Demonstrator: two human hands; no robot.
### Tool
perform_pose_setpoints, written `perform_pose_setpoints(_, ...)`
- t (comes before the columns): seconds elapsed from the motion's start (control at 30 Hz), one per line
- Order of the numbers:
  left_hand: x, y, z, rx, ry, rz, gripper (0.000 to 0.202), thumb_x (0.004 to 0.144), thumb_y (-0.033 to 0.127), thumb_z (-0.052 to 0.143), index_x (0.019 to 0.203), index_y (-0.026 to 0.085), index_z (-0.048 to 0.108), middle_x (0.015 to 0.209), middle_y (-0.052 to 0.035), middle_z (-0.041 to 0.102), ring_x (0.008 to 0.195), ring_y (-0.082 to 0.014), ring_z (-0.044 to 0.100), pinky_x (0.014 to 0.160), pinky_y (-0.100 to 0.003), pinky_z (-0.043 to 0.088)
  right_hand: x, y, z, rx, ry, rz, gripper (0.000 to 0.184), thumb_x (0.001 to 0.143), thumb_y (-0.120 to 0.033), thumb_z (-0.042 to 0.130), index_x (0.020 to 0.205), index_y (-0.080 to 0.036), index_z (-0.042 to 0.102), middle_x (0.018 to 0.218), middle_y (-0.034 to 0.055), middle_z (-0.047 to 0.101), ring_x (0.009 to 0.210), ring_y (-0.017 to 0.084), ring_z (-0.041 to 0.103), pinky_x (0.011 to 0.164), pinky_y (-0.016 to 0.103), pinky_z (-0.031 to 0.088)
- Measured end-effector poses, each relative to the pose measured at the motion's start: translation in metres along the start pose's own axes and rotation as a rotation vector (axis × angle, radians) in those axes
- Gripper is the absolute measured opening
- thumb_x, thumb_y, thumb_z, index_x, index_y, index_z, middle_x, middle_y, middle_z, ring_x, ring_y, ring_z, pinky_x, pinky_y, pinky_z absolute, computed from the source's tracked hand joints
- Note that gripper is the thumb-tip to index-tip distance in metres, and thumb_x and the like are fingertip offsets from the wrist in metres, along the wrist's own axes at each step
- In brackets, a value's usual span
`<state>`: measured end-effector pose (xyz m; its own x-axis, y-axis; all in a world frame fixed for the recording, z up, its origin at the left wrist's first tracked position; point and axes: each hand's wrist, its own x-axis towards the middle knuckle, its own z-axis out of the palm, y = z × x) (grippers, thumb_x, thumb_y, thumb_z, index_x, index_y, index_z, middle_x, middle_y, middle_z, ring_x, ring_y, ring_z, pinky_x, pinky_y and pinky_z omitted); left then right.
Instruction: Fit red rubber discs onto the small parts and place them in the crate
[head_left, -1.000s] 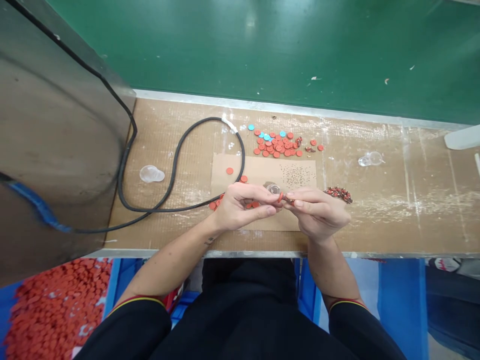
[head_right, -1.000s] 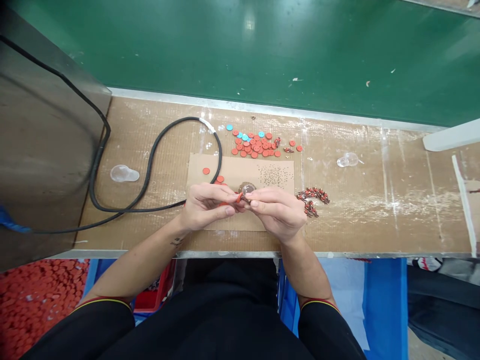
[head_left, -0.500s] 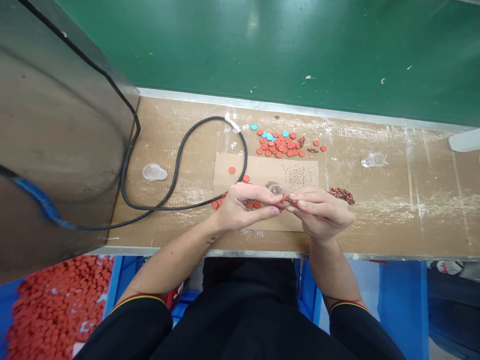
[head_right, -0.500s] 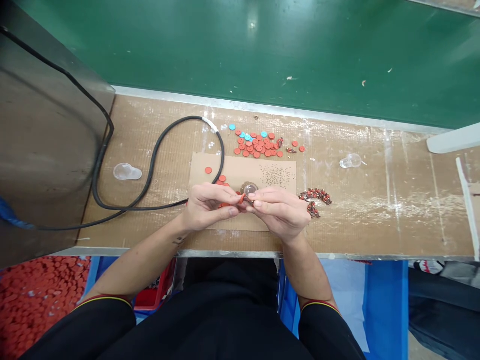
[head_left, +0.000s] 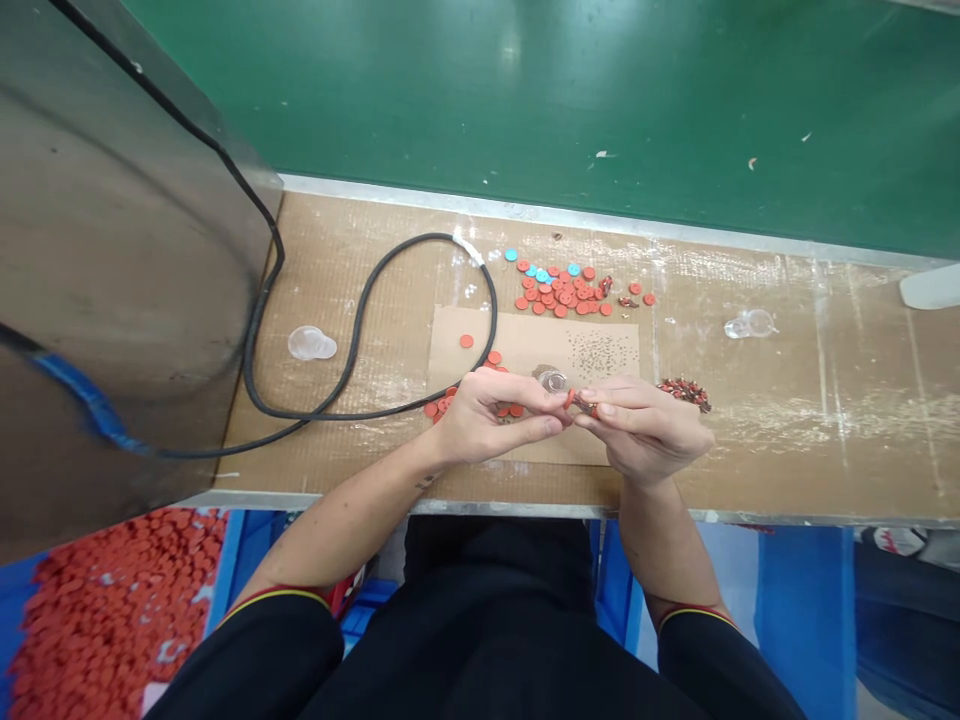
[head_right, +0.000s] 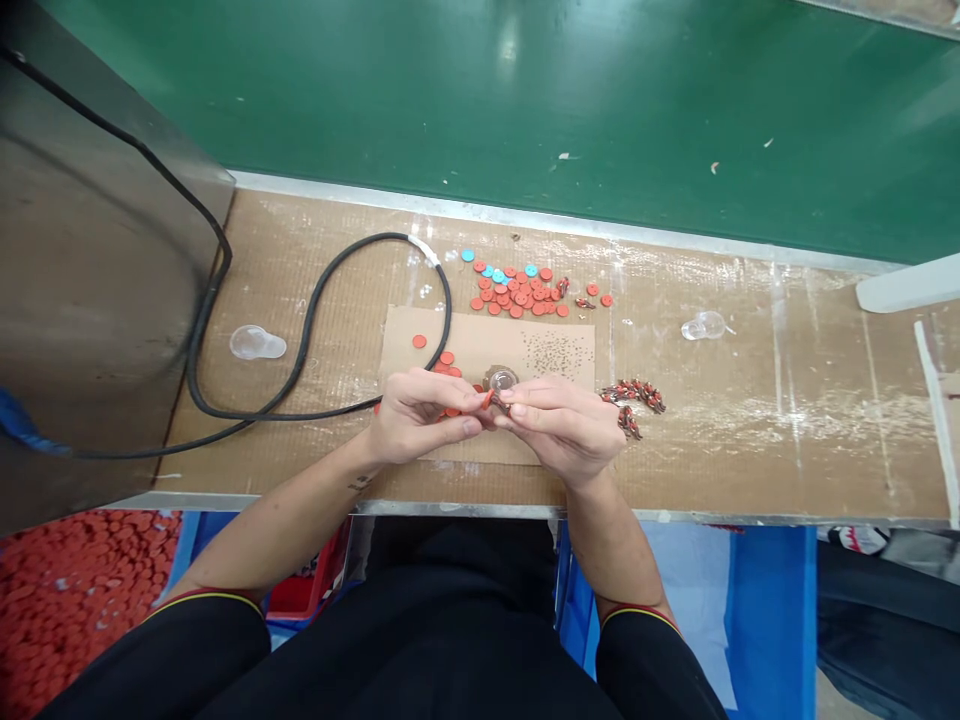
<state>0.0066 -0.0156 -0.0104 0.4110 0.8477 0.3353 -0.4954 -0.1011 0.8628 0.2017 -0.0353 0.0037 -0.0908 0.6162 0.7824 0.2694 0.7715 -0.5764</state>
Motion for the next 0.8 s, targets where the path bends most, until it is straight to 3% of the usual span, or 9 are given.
perform_pose_setpoints(0.17, 0.004, 0.005, -0.004, 0.022, -0.033, -0.053, 0.014, 0.086, 0.027, 0.088, 0.099, 0.023, 0.086, 0.091, -0.0105, 0.084, 0.08, -0.0185, 0.082, 0.077, -0.025, 0.069, 0.002, 0.0, 0.0, -0.101, 0.01, -0.013, 0.015, 0.088, -0.021, 0.088, 0.096, -0.03, 0.079, 0.084, -0.0025, 0.085, 0.067, 0.02, 0.082, 0.057, 0.03, 0.071)
perform_pose_setpoints(0.4, 0.008, 0.008, -0.009, 0.064, -0.057, -0.037, 0.016, 0.087, 0.027, 0.086, 0.103, 0.025, 0.086, 0.09, -0.0099, 0.084, 0.08, -0.0179, 0.082, 0.078, -0.025, 0.069, 0.004, 0.0, 0.001, -0.087, 0.021, -0.032, 0.028, 0.085, -0.02, 0.09, 0.109, -0.031, 0.079, 0.08, -0.0035, 0.083, 0.061, 0.018, 0.079, 0.057, 0.03, 0.068)
perform_pose_setpoints(0.63, 0.005, 0.006, -0.011, 0.109, -0.084, -0.058, 0.02, 0.089, 0.031, 0.084, 0.106, 0.021, 0.084, 0.091, -0.0107, 0.084, 0.081, -0.0187, 0.082, 0.077, -0.026, 0.069, -0.001, 0.001, 0.001, -0.064, 0.07, 0.008, 0.022, 0.083, -0.026, 0.093, 0.101, -0.03, 0.08, 0.073, -0.0038, 0.08, 0.058, 0.017, 0.076, 0.054, 0.029, 0.063)
perform_pose_setpoints(0.7, 0.006, 0.009, -0.02, 0.164, -0.019, -0.074, 0.025, 0.089, 0.034, 0.084, 0.11, 0.02, 0.083, 0.091, -0.0094, 0.084, 0.079, -0.0172, 0.081, 0.074, -0.025, 0.067, -0.004, 0.003, -0.001, -0.078, 0.104, 0.005, 0.02, 0.086, -0.028, 0.091, 0.102, -0.029, 0.079, 0.075, -0.0028, 0.08, 0.06, 0.017, 0.075, 0.055, 0.03, 0.063)
perform_pose_setpoints(0.8, 0.012, 0.017, -0.045, 0.397, 0.246, -0.073, 0.026, 0.088, 0.037, 0.082, 0.107, 0.02, 0.08, 0.09, -0.0067, 0.082, 0.076, -0.0148, 0.077, 0.073, -0.025, 0.065, -0.005, 0.008, -0.004, -0.152, 0.196, -0.019, 0.016, 0.089, -0.031, 0.088, 0.102, -0.03, 0.079, 0.075, -0.003, 0.078, 0.063, 0.018, 0.075, 0.055, 0.032, 0.062)
